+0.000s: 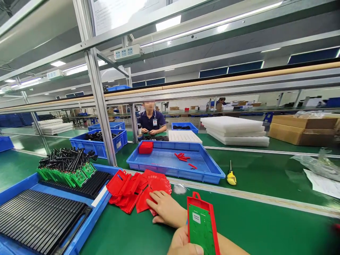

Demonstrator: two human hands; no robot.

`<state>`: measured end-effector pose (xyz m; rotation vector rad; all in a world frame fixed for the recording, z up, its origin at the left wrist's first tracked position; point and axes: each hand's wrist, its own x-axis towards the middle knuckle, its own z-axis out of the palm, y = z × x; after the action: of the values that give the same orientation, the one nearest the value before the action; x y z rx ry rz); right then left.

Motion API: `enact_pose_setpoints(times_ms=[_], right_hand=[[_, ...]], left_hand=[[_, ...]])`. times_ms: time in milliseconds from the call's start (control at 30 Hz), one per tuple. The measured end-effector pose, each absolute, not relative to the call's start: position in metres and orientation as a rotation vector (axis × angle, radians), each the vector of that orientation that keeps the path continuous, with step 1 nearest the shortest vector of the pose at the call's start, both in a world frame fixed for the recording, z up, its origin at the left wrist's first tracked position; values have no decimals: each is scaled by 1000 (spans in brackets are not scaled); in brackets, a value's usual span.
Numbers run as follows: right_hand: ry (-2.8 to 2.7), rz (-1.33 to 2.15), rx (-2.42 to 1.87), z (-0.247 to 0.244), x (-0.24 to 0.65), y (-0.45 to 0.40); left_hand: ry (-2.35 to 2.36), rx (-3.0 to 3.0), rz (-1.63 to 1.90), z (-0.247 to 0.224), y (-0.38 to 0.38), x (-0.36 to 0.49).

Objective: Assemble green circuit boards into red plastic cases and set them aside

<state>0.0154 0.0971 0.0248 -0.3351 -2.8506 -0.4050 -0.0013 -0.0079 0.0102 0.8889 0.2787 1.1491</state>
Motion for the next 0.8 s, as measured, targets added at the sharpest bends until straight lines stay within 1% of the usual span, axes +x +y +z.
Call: enact_pose_setpoints(times_ms=[200, 333, 533, 700, 800], right_hand=[[-2876, -473, -208, 18, 9, 93], [-2864, -457, -205, 20, 7, 91], [-2829, -379, -260, 15, 2, 87], [-2811, -293, -146, 6, -9, 92], [-2740, -160, -109, 8, -13, 97]], left_hand=[[312, 876, 1105, 7, -8, -5], [314, 860, 1087, 9, -10, -6], [303, 866, 1093, 13, -10, -5], [331, 863, 1089, 8, -9, -7], [346, 847, 1079, 7, -10, -8]])
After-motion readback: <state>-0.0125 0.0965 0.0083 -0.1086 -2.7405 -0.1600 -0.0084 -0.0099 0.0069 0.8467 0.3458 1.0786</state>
